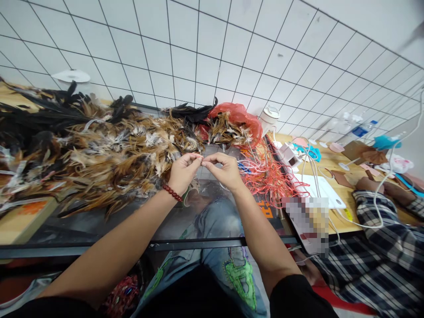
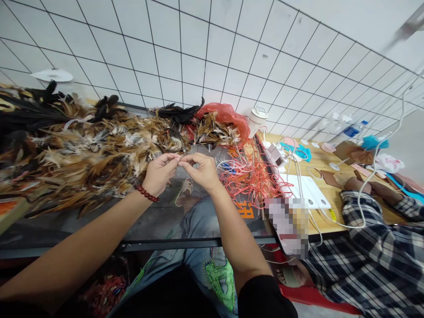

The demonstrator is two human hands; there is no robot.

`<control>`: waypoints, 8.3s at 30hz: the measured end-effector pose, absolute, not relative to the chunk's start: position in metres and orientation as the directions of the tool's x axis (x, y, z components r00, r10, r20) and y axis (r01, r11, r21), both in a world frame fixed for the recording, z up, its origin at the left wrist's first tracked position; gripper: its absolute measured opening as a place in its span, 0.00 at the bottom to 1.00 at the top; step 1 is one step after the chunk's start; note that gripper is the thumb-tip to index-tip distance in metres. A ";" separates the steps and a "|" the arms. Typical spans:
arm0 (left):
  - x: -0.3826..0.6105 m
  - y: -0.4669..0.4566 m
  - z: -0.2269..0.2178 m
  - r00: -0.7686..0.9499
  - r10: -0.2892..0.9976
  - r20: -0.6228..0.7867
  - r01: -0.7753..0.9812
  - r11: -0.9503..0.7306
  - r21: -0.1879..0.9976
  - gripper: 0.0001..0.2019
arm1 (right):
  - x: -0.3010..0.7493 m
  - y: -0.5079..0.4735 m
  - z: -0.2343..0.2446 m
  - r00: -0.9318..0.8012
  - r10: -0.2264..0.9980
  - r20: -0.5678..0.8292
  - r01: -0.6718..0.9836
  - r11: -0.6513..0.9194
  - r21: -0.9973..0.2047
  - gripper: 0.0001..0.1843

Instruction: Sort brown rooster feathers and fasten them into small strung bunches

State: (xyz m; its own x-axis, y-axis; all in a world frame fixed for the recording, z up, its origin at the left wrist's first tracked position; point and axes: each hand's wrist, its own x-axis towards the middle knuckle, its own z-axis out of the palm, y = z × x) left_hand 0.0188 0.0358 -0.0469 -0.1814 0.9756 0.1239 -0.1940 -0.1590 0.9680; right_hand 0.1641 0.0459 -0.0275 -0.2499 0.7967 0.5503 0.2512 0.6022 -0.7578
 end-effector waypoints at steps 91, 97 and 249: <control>0.007 0.037 -0.036 0.124 0.978 -0.169 -0.484 0.208 0.850 0.11 | 0.158 0.053 -0.042 -0.239 0.724 0.647 0.401 0.681 -0.613 0.08; 0.009 0.037 -0.039 0.076 0.981 -0.181 -0.234 0.194 0.953 0.09 | 0.159 0.052 -0.051 -0.356 0.682 0.638 0.552 0.705 -0.446 0.08; -0.002 0.042 -0.026 0.180 0.932 -0.314 -0.630 0.354 0.692 0.03 | 0.162 0.043 -0.033 -0.429 0.704 0.566 0.675 0.666 -0.318 0.09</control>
